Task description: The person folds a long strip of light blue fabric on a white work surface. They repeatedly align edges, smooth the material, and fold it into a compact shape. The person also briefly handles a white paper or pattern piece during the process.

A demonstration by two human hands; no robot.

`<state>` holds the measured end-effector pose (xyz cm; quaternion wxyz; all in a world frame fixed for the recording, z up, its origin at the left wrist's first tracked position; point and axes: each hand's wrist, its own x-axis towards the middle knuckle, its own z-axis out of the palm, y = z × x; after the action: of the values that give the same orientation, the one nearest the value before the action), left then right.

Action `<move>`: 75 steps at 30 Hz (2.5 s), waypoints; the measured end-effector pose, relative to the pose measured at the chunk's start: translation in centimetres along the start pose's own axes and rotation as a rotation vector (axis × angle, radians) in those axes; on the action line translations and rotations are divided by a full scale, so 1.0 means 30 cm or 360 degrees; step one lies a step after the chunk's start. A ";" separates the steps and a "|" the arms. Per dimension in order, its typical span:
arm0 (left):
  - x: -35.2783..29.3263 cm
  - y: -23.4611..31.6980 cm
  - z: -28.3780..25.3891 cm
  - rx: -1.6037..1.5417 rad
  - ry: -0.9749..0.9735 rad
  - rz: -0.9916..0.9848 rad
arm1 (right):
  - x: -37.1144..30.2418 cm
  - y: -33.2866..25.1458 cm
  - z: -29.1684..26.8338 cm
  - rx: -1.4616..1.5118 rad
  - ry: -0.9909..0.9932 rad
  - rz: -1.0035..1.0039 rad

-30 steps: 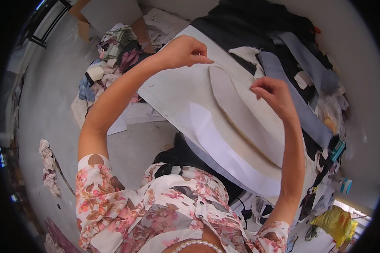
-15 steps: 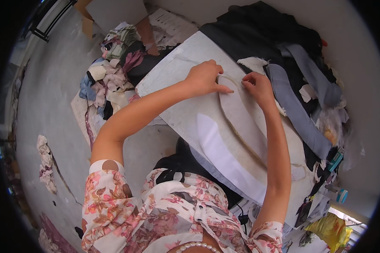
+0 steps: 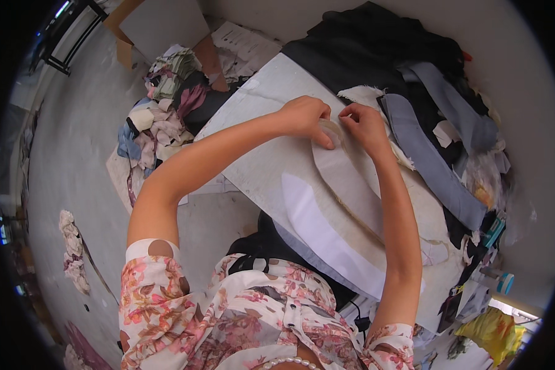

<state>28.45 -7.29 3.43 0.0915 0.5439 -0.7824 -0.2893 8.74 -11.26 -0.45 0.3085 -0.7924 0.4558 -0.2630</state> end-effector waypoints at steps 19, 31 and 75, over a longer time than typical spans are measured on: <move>-0.059 0.011 0.013 -0.0687 0.0313 -0.0197 | -0.047 -0.060 -0.181 0.0022 -0.1186 0.0362; -0.441 -0.092 0.120 0.0663 0.0514 0.0278 | -0.084 -0.006 -0.187 0.0010 -0.1014 0.0331; -0.229 0.196 0.263 -0.1484 0.0644 0.0104 | -0.277 -0.336 -0.171 0.0276 -0.0599 -0.0245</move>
<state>22.84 3.11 1.43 0.4833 0.4656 -0.5532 -0.4936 7.09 -1.21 9.22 0.4340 -0.8305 0.3041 -0.1715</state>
